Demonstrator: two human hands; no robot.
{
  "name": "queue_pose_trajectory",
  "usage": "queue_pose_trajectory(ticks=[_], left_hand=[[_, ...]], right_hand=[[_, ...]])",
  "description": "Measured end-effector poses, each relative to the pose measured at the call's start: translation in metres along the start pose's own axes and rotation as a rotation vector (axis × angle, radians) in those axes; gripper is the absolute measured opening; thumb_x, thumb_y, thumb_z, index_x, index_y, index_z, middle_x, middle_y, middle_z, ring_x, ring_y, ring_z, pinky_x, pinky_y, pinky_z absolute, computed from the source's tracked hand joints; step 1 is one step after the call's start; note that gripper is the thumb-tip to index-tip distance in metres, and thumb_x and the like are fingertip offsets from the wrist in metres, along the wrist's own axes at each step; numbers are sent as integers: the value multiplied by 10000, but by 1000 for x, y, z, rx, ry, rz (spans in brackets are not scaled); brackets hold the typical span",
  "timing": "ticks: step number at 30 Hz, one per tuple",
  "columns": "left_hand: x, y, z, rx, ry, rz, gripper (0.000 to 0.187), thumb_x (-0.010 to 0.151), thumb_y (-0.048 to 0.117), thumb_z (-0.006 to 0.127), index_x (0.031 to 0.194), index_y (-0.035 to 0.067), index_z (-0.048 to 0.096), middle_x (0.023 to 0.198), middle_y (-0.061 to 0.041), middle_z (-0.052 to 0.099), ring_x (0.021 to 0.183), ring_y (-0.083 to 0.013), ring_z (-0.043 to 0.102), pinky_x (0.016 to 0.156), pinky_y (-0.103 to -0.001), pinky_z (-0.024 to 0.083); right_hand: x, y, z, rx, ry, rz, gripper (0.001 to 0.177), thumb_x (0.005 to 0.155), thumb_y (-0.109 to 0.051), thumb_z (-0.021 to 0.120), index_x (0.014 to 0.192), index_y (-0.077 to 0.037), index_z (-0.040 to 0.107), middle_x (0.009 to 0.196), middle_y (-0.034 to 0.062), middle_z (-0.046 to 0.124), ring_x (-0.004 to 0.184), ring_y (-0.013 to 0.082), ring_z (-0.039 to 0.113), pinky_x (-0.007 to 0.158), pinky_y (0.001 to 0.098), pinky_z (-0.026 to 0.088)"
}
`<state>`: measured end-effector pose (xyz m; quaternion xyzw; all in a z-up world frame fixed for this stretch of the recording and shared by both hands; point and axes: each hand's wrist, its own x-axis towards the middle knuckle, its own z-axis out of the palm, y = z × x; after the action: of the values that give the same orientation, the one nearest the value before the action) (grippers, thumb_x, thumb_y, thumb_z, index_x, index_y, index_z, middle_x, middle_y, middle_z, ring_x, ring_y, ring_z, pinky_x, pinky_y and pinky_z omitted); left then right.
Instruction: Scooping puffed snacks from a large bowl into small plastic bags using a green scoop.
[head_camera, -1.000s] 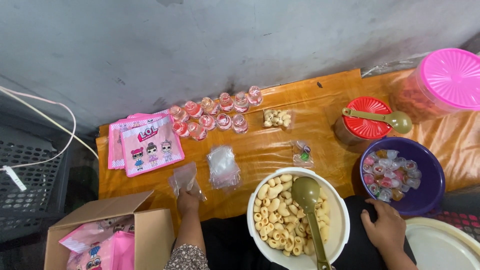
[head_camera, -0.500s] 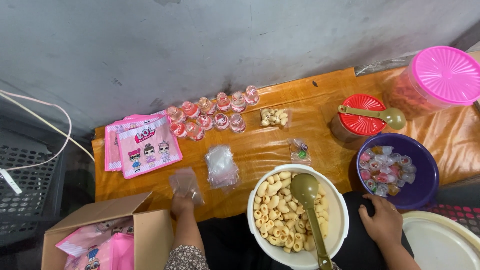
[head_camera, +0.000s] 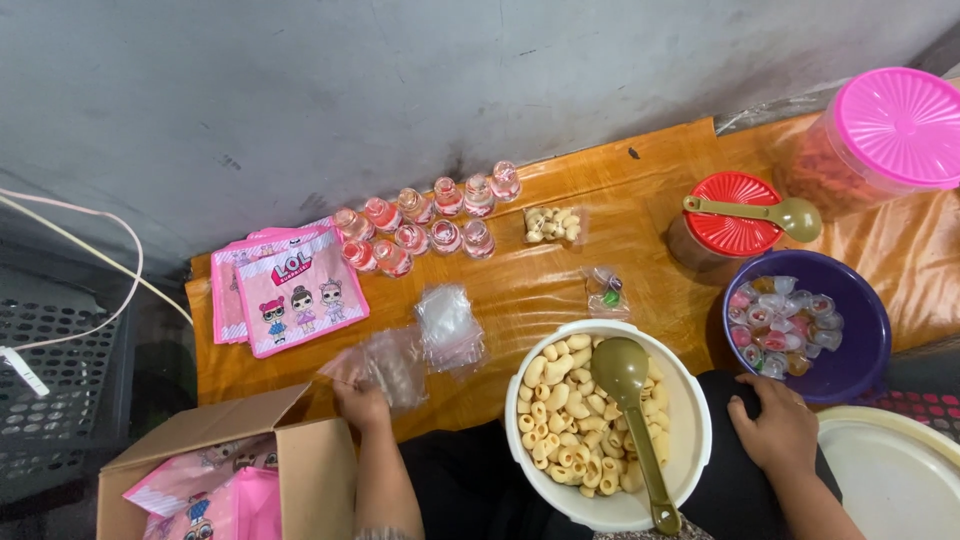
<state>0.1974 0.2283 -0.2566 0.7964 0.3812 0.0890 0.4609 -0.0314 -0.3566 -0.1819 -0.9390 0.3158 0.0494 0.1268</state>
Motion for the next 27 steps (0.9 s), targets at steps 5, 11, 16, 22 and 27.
queue_pose_trajectory(ticks=[5,11,16,22,27], left_hand=[[-115,99,-70,-243,-356,-2,408,865,239,656,1252,114,620,1220,-71,740,1114,-221,708,973,-347,548],[-246,125,-98,-410,-1027,285,131,878,96,751,997,51,783,956,-93,849,908,-183,792,825,-322,621],[-295,157,-90,-367,-1315,421,139,945,69,692,1047,46,784,1008,-60,807,957,-157,759,842,-296,624],[-296,177,-104,-373,-1540,209,1162,724,713,863,1531,40,366,1419,-164,622,1308,-248,643,1066,-341,516],[-317,185,-81,-61,-1077,121,224,837,108,807,1048,38,839,997,-65,884,914,-117,810,829,-241,658]], right_hand=[[12,9,13,501,82,83,412,914,-258,627,1310,-157,679,1319,62,701,1232,252,637,1059,383,464],[-9,-108,-87,1239,-136,-282,603,839,-141,747,1393,-38,532,1388,151,650,1216,263,680,1048,381,548],[-55,-196,-138,972,-725,-780,766,752,-379,888,1393,-90,584,1384,105,675,1166,230,727,1032,378,619],[-64,-189,-127,1078,-648,-562,290,820,-56,847,1100,-69,773,830,55,824,743,109,784,675,244,651],[-74,-179,-131,972,-503,-718,309,859,-87,792,1163,-92,738,957,65,836,922,144,830,818,275,671]])
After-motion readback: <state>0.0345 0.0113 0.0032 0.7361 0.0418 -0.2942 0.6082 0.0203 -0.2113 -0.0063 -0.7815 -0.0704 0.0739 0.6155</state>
